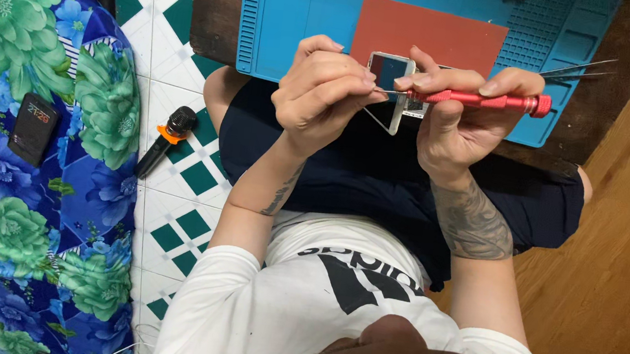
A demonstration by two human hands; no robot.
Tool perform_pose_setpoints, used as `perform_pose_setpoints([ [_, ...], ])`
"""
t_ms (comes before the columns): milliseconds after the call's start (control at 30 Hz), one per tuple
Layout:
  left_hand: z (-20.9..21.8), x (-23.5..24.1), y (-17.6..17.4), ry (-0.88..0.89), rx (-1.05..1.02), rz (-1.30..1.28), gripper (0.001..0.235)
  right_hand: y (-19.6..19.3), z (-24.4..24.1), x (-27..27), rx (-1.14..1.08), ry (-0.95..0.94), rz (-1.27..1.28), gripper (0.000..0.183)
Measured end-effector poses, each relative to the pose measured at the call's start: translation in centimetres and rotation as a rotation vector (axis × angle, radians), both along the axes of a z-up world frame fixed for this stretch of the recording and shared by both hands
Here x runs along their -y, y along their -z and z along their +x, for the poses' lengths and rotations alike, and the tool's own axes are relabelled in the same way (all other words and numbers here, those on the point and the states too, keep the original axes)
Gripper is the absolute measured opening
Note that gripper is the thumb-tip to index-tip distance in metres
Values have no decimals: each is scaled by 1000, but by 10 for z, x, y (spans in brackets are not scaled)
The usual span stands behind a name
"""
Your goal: The person disassembles a smartphone by unscrewing screws, prying open the casing, and removing internal components such as the battery and circuit boards. They use a screwdriver and tweezers to carefully separate parts and place them on a blue mat.
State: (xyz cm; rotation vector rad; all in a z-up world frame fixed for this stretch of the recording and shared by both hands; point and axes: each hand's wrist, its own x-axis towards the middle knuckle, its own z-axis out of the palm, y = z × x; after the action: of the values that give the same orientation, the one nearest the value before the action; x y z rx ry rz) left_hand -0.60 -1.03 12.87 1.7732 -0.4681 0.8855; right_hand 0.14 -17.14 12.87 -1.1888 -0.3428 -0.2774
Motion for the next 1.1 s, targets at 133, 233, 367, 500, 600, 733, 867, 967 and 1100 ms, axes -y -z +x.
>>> perform_pose_setpoints([
  [133,1,1,2,21,11,-44,14,-4,-1,-3,5,5,-22,37],
  [233,3,1,3,42,11,-66,14,-5,-1,-3,8,8,-29,37],
  [367,3,2,3,36,1,-67,13,-3,-1,-3,13,7,-17,36],
  [500,3,1,4,32,-10,-69,15,-3,-1,-5,9,17,0,37],
  [600,3,0,5,36,11,-66,14,-7,-2,-7,27,21,-46,36],
  [733,3,-1,4,31,-3,-63,13,-10,-1,-10,54,47,-73,34],
  [867,4,-1,5,33,17,-68,13,-13,-1,-10,72,54,-81,32],
  [967,4,-1,5,46,16,-79,13,-13,-1,-10,74,56,-90,32],
  [1100,1,-1,7,63,-14,-92,13,-10,-1,-11,70,40,-55,33],
])
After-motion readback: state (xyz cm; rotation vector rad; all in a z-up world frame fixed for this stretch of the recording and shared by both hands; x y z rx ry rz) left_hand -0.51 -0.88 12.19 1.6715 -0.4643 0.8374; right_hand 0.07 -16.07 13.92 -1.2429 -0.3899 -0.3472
